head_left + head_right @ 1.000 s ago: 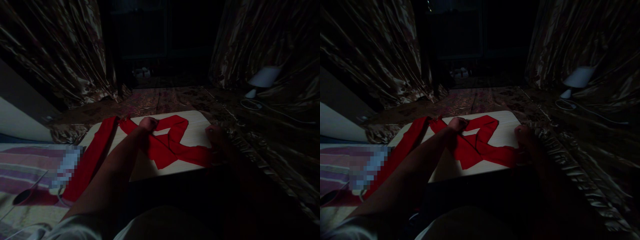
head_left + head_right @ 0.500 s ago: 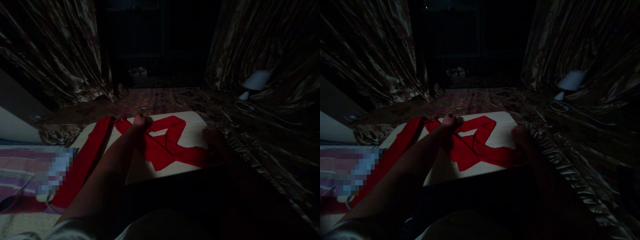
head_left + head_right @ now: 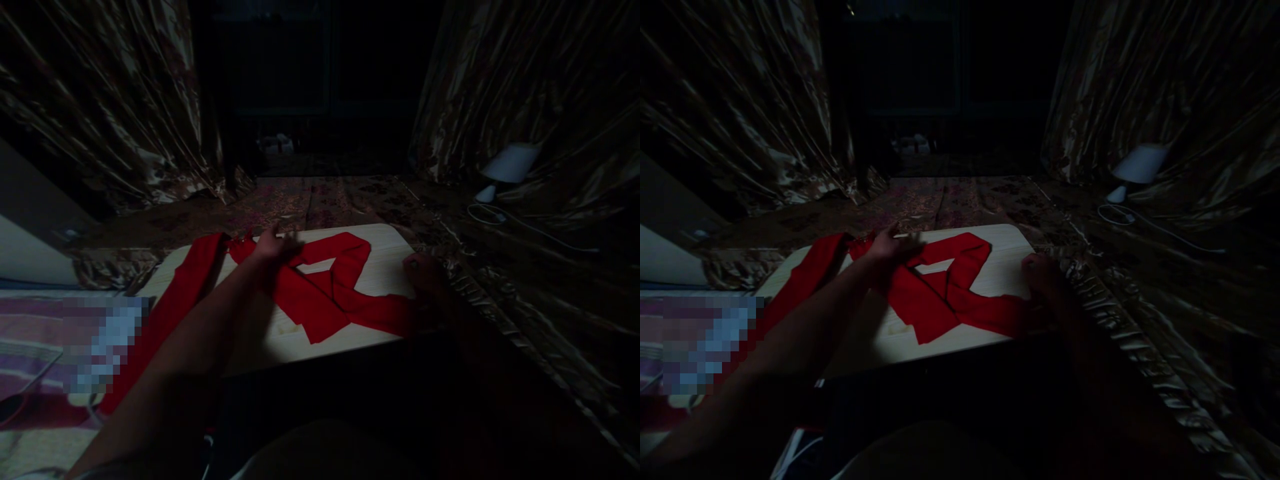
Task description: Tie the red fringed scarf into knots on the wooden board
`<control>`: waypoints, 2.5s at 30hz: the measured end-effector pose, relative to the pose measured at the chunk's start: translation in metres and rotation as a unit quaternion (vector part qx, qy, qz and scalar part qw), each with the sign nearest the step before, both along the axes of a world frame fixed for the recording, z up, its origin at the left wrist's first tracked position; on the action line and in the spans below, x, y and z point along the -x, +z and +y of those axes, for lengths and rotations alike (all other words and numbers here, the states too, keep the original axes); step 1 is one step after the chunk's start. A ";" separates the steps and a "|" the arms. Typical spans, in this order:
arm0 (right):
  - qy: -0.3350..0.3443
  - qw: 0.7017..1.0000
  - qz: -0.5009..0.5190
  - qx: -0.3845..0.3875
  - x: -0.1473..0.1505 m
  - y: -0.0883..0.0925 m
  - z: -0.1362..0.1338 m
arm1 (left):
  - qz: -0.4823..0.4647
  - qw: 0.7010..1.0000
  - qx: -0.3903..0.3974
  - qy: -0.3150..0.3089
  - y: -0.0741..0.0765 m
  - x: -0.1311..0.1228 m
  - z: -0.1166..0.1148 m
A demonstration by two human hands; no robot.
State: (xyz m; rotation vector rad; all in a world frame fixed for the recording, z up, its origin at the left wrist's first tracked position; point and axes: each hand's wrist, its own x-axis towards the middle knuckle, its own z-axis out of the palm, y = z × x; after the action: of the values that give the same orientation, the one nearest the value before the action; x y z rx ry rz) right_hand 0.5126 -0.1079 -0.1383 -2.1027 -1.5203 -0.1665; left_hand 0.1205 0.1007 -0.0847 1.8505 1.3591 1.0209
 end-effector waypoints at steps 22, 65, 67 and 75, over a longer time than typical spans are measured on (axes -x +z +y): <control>0.361 0.904 0.208 0.094 0.221 0.039 0.041 | 0.181 0.970 -0.010 0.162 -0.029 0.079 -0.061; 0.196 0.965 -0.030 0.174 0.212 0.060 0.074 | 0.010 0.995 -0.010 0.094 -0.041 0.079 -0.062; 0.238 0.961 0.031 0.135 0.199 0.064 0.074 | 0.099 0.992 -0.045 0.059 -0.037 0.076 -0.069; 0.152 0.977 0.083 0.124 0.157 0.068 0.059 | 0.216 0.952 -0.214 -0.041 -0.029 0.064 -0.082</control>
State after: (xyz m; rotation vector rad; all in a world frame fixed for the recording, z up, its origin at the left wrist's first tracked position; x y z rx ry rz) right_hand 0.3556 -0.0488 -0.0707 -1.9743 -1.8080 0.3162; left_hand 0.0565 0.0184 -0.1135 2.5503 1.3562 0.9572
